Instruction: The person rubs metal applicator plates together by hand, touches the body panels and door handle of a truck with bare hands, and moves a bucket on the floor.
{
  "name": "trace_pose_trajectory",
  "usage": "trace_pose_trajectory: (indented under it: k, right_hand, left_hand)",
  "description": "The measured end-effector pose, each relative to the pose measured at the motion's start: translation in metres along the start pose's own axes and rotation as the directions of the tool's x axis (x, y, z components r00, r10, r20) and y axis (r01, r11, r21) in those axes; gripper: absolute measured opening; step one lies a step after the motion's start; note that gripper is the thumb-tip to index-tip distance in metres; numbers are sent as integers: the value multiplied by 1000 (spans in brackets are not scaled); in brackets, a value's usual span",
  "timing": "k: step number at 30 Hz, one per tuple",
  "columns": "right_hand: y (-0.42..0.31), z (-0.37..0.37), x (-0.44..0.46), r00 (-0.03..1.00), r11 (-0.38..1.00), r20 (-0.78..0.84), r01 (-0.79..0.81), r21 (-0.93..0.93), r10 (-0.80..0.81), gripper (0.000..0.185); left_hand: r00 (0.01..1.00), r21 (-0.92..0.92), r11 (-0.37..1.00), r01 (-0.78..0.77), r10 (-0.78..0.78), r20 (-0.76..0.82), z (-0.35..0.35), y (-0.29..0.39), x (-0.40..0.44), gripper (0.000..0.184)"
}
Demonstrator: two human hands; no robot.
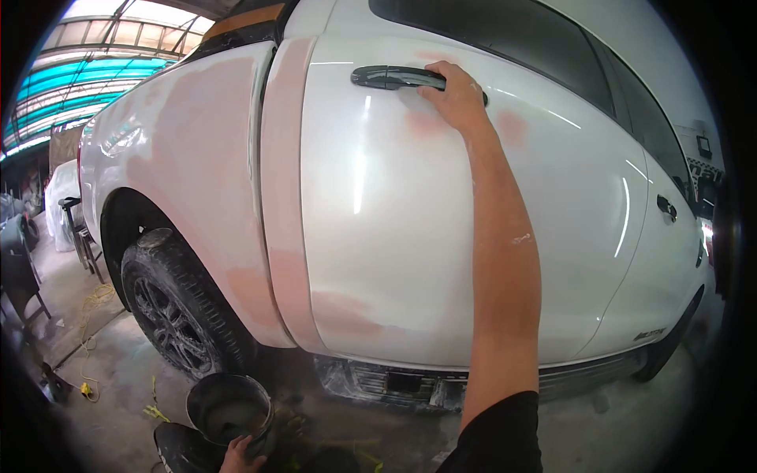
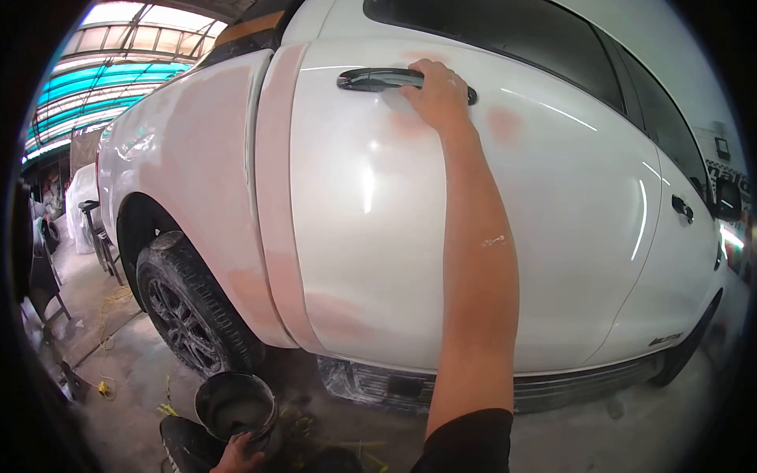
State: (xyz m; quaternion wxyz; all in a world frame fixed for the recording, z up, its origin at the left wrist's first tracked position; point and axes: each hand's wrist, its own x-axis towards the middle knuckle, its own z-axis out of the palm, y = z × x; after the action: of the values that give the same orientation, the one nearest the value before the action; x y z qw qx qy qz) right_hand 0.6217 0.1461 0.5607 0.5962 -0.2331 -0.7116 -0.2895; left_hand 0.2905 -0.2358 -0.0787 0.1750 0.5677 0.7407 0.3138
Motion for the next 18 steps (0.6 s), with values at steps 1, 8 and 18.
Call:
trace_pose_trajectory:
  k: [1, 8, 18]
  right_hand:
    - [1, -1, -2, 1000, 1000, 0, 5, 0, -5, 36]
    - [-5, -6, -5, 999, 999, -12, 43, -17, -43, 38]
    - [-14, 12, -25, 988, 966, -121, 69, -250, -101, 53]
  left_hand:
    - [1000, 11, 1000, -21, 21, 13, -5, 5, 0, 71]
    - [998, -66, 996, -61, 62, 10, -24, 29, 8, 70]
    - [982, -79, 994, 81, -66, 175, -22, 18, 13, 66]
